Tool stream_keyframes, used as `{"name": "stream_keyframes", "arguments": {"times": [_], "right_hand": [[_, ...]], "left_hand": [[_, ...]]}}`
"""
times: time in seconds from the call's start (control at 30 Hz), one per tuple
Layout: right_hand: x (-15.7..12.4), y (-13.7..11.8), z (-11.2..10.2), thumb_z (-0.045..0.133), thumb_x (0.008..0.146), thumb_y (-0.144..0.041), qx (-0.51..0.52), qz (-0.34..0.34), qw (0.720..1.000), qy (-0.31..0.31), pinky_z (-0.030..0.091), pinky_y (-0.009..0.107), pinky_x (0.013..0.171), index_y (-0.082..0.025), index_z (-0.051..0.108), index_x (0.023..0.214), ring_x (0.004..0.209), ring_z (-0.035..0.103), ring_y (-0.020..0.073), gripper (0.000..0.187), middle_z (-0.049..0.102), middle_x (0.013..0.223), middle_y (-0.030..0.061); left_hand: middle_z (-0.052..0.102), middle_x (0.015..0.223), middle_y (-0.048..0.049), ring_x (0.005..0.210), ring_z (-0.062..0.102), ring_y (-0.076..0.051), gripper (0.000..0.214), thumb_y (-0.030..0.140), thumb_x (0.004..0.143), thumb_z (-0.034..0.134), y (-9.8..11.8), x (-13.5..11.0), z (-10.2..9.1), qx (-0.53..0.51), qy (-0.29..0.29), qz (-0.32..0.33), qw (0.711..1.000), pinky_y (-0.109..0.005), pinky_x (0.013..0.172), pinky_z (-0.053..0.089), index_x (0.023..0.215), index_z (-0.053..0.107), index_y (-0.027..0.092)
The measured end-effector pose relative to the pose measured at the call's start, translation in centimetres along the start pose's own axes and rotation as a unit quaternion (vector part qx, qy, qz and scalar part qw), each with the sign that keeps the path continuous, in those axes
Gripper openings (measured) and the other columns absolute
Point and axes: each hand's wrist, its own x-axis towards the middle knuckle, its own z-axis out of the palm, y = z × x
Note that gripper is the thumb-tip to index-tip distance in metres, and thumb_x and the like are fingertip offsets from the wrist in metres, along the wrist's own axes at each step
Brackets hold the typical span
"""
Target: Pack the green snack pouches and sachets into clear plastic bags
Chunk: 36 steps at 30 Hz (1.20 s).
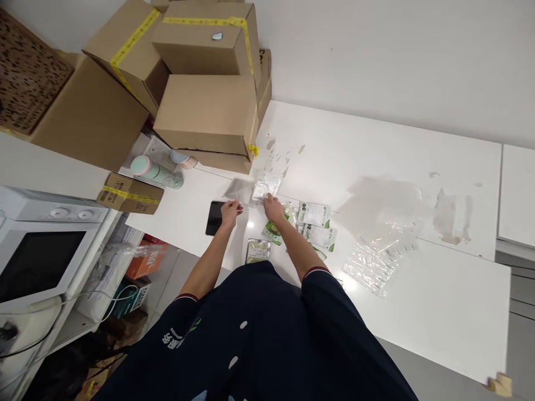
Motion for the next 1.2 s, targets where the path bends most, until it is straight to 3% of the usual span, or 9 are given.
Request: {"name": "stream_keyframes", "arguments": {"times": [0.2,0.3,0.47,0.6,0.73,0.87,0.97,1.1,1.2], "right_hand": [[-2.8,2.3,-6.8,0.034,0.099,-0.027,0.038,0.010,0.994,0.102,0.041,0.034,0.091,-0.015,0.062,0.115,0.106,0.057,0.0222,0.034,0.064,0.121,0.0135],[-5.1,2.4,-10.9,0.039,0.096,-0.038,0.089,0.004,0.980,0.179,0.044,0.030,0.079,-0.018,0.068,0.095,0.089,0.062,0.0204,0.035,0.069,0.097,0.0085],[-8.5,1.8,-15.9,0.047,0.090,-0.041,0.156,0.007,0.963,0.220,0.040,0.028,0.063,-0.018,0.067,0.075,0.065,0.057,0.0169,0.035,0.062,0.064,0.0011],[-11.7,1.6,-18.5,0.051,0.088,-0.039,0.131,-0.020,0.943,0.305,0.041,0.029,0.065,-0.019,0.063,0.067,0.066,0.055,0.0162,0.031,0.060,0.065,0.0018],[-15.8,1.8,-20.6,0.048,0.091,-0.040,0.143,-0.063,0.908,0.388,0.044,0.030,0.069,-0.020,0.064,0.076,0.071,0.056,0.0159,0.030,0.061,0.073,0.0026],[-18.9,1.4,-21.3,0.045,0.095,-0.046,0.200,-0.082,0.884,0.414,0.047,0.031,0.074,-0.021,0.064,0.086,0.078,0.058,0.0158,0.033,0.062,0.080,0.0024],[-20.1,0.5,-19.8,0.041,0.096,-0.050,0.277,-0.096,0.880,0.374,0.049,0.034,0.081,-0.023,0.064,0.099,0.089,0.059,0.0164,0.036,0.064,0.092,0.0024],[-21.0,0.8,-15.1,0.054,0.088,-0.053,0.358,-0.092,0.883,0.290,0.049,0.039,0.092,-0.026,0.058,0.118,0.108,0.057,0.0203,0.041,0.062,0.114,0.0043],[-21.8,4.6,-11.9,0.056,0.086,-0.051,0.418,0.015,0.841,0.345,0.052,0.038,0.085,-0.019,0.060,0.107,0.099,0.060,0.0209,0.039,0.065,0.101,0.0059]], "left_hand": [[0.046,0.053,0.0066,0.056,0.053,-0.008,0.028,0.022,0.071,0.064,2.9,-1.0,-1.2,0.027,-0.038,0.036,0.998,-0.023,0.064,0.050,0.057,0.040,0.019],[0.043,0.051,0.0075,0.054,0.051,-0.008,0.028,0.020,0.069,0.062,4.6,-2.4,-1.1,0.105,-0.057,0.082,0.989,-0.022,0.061,0.047,0.056,0.038,0.020],[0.047,0.054,0.0056,0.055,0.049,-0.011,0.027,0.033,0.078,0.062,7.3,-6.0,-0.3,0.282,-0.098,0.208,0.932,-0.023,0.056,0.038,0.061,0.043,0.021],[0.048,0.055,0.0051,0.055,0.043,-0.011,0.031,0.038,0.084,0.058,9.7,-9.6,0.0,0.350,-0.112,0.311,0.876,-0.025,0.056,0.032,0.062,0.044,0.021],[0.040,0.056,0.0058,0.055,0.037,-0.010,0.034,0.034,0.087,0.057,12.4,-13.0,-0.5,0.320,-0.090,0.397,0.856,-0.025,0.057,0.030,0.062,0.039,0.021],[0.039,0.062,0.0042,0.061,0.041,-0.011,0.035,0.029,0.088,0.056,13.6,-15.9,0.6,0.272,-0.110,0.461,0.838,-0.023,0.061,0.035,0.061,0.036,0.020],[0.048,0.071,0.0010,0.072,0.049,-0.012,0.029,0.030,0.091,0.054,11.8,-18.6,3.9,0.234,-0.186,0.512,0.805,-0.024,0.068,0.042,0.066,0.044,0.020],[0.060,0.101,-0.0079,0.102,0.057,-0.018,0.023,0.038,0.094,0.048,5.5,-22.9,9.1,0.211,-0.303,0.549,0.750,-0.033,0.089,0.047,0.089,0.060,0.019],[0.059,0.122,-0.0119,0.124,0.050,-0.022,0.032,0.042,0.096,0.043,0.1,-24.7,10.0,0.220,-0.397,0.542,0.707,-0.040,0.103,0.042,0.108,0.062,0.019]]}}
